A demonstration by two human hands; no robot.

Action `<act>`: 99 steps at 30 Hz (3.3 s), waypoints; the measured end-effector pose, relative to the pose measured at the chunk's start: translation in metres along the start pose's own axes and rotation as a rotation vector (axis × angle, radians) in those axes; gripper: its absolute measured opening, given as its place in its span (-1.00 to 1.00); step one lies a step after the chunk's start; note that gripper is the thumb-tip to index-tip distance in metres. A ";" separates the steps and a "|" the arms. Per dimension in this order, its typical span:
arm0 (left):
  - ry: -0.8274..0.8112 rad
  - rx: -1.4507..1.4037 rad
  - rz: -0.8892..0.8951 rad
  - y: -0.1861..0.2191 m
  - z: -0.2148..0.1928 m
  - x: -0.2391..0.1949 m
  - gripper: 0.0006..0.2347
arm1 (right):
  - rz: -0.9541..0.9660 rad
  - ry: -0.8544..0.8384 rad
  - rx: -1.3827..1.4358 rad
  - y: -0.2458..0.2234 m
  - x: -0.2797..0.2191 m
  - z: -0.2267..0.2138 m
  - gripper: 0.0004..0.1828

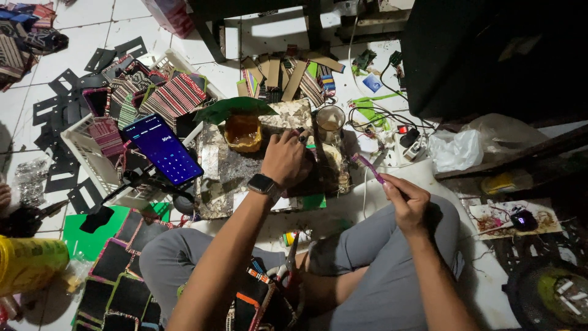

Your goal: The person sits on the floor and uses a pink brush to apply a yellowish adhesive to the edges of a small rectangular fabric piece. They repeatedly dip the brush into a container and spread the glue along the borders of the item.

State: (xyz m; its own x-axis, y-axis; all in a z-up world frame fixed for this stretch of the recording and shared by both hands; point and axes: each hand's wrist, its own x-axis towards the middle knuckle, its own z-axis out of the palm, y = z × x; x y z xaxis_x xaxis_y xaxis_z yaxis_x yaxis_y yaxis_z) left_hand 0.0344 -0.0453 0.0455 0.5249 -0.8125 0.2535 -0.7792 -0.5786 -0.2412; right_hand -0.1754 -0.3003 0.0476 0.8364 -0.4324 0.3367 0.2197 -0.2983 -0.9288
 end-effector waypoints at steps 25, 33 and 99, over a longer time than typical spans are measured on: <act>0.016 -0.007 -0.293 -0.007 -0.047 -0.142 -0.38 | -0.057 -0.045 -0.060 -0.011 0.000 0.005 -0.80; -0.039 -0.103 -0.233 0.004 0.003 -0.168 -0.75 | -0.067 -0.037 -0.056 -0.010 -0.001 0.005 -0.81; -0.044 -0.997 -0.795 0.087 -0.125 -0.056 -0.77 | -0.042 -0.051 -0.062 0.005 -0.002 0.006 -0.79</act>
State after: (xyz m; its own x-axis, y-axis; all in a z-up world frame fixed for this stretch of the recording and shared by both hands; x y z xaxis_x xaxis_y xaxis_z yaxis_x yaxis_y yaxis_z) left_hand -0.1057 -0.0411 0.1273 0.9591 -0.2814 -0.0317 -0.1556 -0.6169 0.7715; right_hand -0.1728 -0.2964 0.0410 0.8521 -0.3745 0.3655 0.2251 -0.3683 -0.9021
